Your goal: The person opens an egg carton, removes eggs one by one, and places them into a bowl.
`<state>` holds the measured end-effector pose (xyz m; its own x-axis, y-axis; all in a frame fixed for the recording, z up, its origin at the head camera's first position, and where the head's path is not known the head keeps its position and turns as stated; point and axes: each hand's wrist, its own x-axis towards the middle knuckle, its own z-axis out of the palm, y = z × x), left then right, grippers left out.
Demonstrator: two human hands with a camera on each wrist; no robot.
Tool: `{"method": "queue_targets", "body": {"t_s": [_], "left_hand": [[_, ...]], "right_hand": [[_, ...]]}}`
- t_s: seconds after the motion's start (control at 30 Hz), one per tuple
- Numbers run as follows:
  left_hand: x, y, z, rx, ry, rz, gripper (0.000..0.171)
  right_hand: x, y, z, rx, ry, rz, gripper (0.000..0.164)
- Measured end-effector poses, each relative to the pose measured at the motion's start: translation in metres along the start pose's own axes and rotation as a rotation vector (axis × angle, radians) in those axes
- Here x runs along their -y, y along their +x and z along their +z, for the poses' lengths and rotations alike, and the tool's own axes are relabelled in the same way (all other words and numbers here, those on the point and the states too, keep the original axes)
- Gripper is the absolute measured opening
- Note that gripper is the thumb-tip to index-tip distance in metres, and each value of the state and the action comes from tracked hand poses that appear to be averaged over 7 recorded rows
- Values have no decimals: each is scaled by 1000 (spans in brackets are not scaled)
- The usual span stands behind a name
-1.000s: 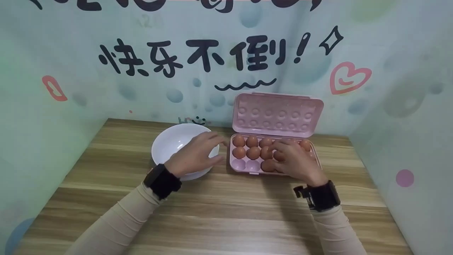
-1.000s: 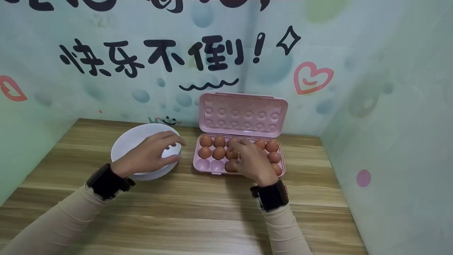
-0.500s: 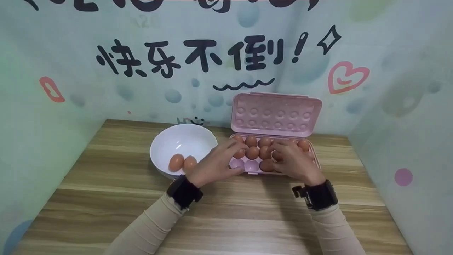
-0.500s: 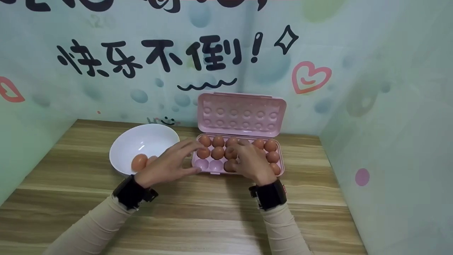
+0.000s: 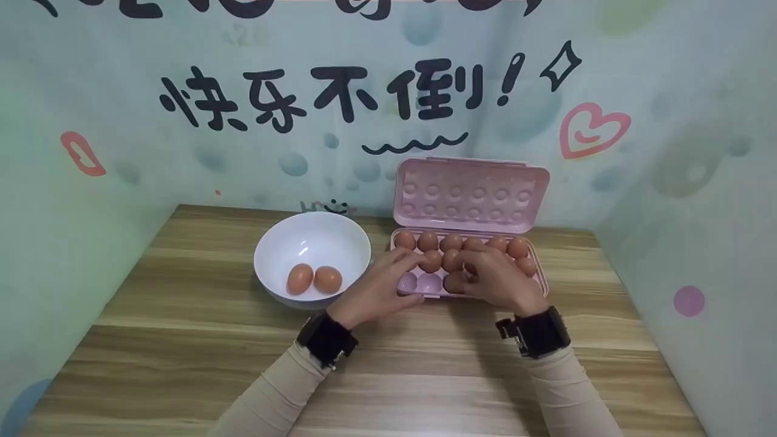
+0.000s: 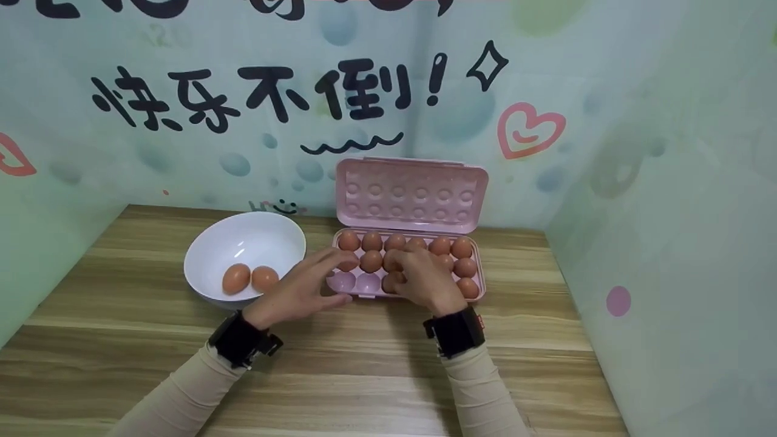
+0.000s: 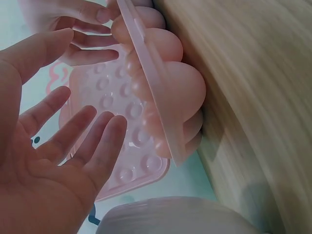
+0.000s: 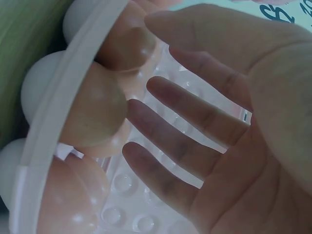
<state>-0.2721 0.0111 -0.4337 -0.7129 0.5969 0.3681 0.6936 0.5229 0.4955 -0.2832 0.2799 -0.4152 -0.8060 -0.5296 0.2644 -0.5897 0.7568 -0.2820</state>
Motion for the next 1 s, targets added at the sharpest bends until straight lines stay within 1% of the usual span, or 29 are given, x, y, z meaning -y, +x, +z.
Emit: {"method": "queue_targets", "body": {"t_s": [0.17,0.27,0.6,0.8,0.87,1.0], "left_hand": [[1,0,0,27,6,-24,56],[1,1,1,35,8,-35,58],[3,0,3,26,14,-20,55],[4,-1,3,17,-13,-30,54],[5,-1,3,12,-20,-35,53],[6,-1,3,-13,-61,-46,51]], "right_hand": [[-1,2,7,6,-30,46,18],[-2,2,11,-8,-27,47,16],[-1,4,19,-69,-15,28,20],[-1,7,22,-80,-20,-14,21],[-2,7,21,-83,-18,-23,19],[-1,5,16,-102,-27,-27,15]]}}
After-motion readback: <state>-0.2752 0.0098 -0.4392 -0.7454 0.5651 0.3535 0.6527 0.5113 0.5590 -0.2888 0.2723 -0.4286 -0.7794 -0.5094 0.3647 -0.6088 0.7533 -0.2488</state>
